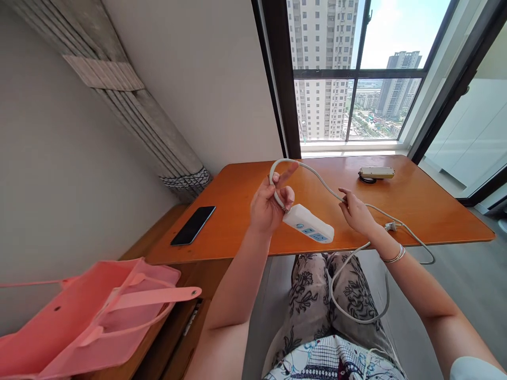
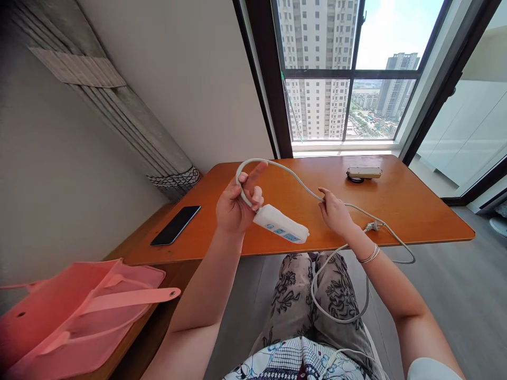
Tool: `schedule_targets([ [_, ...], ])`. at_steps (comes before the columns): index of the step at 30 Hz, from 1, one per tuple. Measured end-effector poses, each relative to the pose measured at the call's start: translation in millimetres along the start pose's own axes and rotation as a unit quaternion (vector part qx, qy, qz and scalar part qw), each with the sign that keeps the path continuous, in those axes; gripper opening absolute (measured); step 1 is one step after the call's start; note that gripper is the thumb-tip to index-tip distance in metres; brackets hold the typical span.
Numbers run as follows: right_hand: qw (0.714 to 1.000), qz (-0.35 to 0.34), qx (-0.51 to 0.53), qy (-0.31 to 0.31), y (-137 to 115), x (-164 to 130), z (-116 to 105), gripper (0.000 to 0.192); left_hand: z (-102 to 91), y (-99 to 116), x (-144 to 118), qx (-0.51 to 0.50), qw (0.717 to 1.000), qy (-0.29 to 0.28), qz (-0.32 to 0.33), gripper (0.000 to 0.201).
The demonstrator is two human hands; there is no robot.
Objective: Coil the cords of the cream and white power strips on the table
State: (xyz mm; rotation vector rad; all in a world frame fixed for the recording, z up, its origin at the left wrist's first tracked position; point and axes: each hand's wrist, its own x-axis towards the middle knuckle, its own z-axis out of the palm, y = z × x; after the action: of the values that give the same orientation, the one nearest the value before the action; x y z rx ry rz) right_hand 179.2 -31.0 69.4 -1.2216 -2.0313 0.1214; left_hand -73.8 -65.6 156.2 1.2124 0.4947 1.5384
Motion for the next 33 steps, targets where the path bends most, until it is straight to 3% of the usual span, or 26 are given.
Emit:
schedule_targets([
  [4, 0.997, -0.024, -0.028, 0.064, -20.6, -4.4, -8.0, 0.037, -1.9, -14.3, 6.1, 0.066, 0.998, -0.010, 0.023, 0.040],
  [12, 0.985, -0.166, -0.031, 0.020, -76.6, 15.0, -21.4, 0.036, 6.8, -27.5, 12.9, 0.156, 0.982, -0.084, 0.060, 0.047],
  [17, 0.969, -0.236, 0.018, 0.066, -90.5, 27.8, -30.3, 0.031, 8.8, -23.5, 8.0, 0.185, 0.975, -0.125, -0.006, 0.046],
  [22, 0.968, -0.188, 0.117, 0.120, -83.4, 51.7, -40.2, 0.037, 10.6, -19.4, 2.4, 0.113, 0.976, -0.164, -0.089, 0.056],
  [27, 0.969, -0.158, 0.185, 0.050, -73.9, 59.2, -43.0, 0.048, 12.1, -13.0, -2.7, 0.107, 0.962, -0.193, -0.161, 0.046],
  [33, 0.972, -0.101, 0.213, -0.019, -48.5, 39.2, -43.8, 0.038, 2.6, -10.3, -5.9, -0.007, 0.981, -0.129, -0.143, 0.039],
])
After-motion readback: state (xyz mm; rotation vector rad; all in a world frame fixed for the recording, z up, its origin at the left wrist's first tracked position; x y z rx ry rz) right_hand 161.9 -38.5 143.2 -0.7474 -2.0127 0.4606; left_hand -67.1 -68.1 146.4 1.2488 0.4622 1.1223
